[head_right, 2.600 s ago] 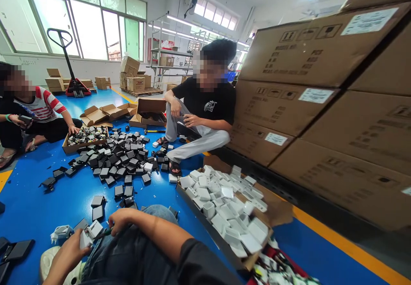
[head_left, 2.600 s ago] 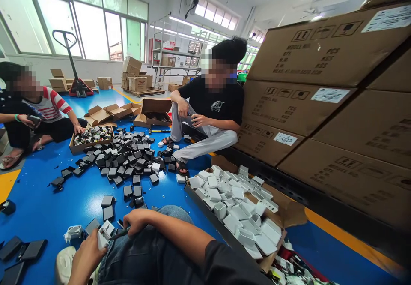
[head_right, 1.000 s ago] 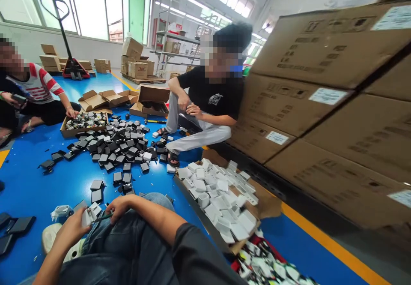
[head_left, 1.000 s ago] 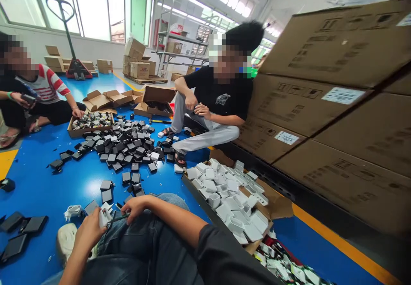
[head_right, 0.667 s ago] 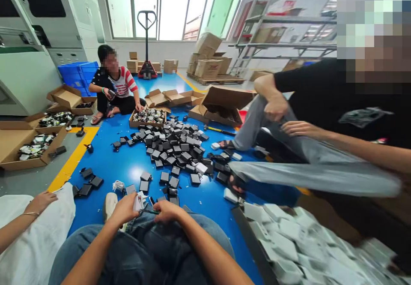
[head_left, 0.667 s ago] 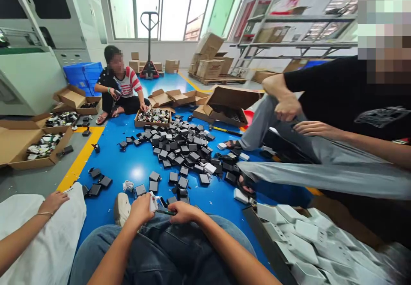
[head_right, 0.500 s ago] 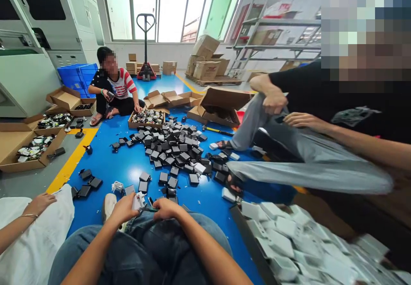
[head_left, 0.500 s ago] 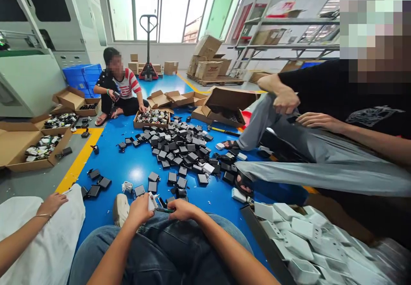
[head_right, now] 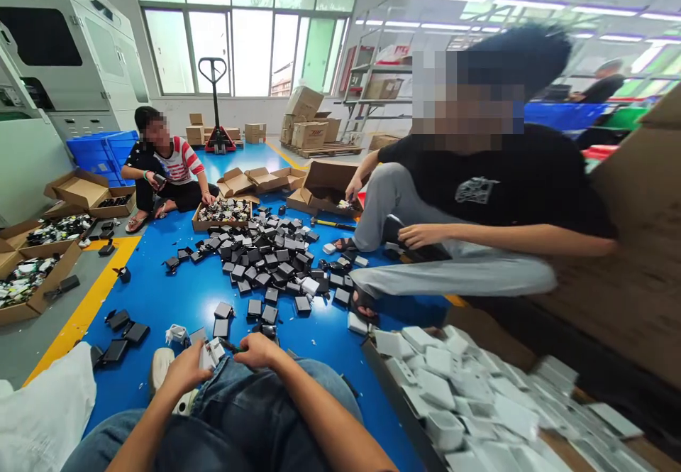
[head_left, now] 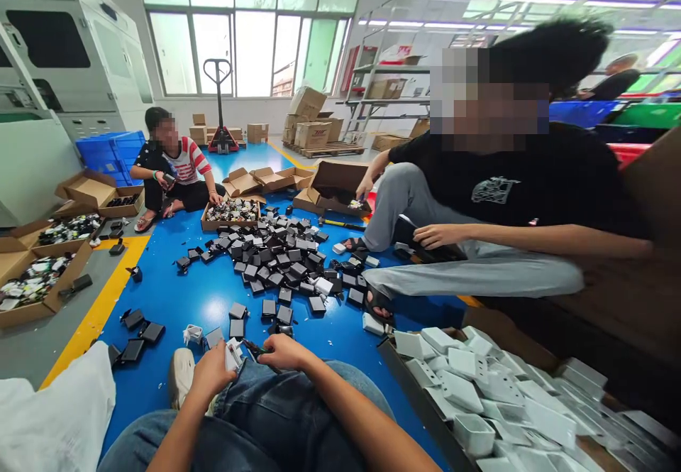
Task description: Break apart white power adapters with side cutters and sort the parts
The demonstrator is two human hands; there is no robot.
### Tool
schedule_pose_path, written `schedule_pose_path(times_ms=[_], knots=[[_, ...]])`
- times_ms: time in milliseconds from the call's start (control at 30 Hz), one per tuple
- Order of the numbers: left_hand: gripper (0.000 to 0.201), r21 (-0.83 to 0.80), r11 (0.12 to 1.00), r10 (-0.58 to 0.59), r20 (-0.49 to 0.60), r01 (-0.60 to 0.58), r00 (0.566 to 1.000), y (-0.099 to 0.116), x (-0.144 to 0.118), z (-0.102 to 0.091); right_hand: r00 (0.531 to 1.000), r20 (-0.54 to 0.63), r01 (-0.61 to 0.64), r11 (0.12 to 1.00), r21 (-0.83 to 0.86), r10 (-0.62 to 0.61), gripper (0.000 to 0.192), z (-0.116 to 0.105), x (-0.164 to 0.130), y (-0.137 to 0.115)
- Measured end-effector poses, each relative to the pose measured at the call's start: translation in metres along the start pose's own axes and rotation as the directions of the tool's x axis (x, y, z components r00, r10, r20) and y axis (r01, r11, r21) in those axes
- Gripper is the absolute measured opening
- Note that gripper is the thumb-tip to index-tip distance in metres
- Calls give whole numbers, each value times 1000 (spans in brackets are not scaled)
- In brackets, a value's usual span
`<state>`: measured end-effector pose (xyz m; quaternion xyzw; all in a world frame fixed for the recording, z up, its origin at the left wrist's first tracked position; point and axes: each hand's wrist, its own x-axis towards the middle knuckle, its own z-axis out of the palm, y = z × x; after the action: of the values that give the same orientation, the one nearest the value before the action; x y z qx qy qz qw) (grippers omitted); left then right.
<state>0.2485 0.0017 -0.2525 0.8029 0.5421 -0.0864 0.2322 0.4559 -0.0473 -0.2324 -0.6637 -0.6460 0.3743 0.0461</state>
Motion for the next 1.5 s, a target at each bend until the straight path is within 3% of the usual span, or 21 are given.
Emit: schedule_pose_path(times_ms=[267, 533, 1133, 1333, 1500], knots=[[46, 22, 998, 54, 45, -56, 997, -3, 7, 8, 996, 12, -85, 983, 160, 84, 23, 1, -3, 1], [44, 8, 993, 121, 70, -122, 990, -9, 19, 13, 998, -3, -54, 991, 120, 55, 25, 0, 2, 5], [46, -17, 999, 36, 8, -36, 999, -1, 1, 1, 986, 148, -109, 961, 253, 73, 25, 6, 4, 5], [46, -95, 994, 57, -59, -62, 997, 5, -7, -8, 993, 113, -70, 952, 297, 38, 27, 3, -1, -1], [53, -216, 967, 94, -187, -135, 978, 7, -6, -15, 996, -83, 46, 939, 342, -19, 33, -2, -1, -1]])
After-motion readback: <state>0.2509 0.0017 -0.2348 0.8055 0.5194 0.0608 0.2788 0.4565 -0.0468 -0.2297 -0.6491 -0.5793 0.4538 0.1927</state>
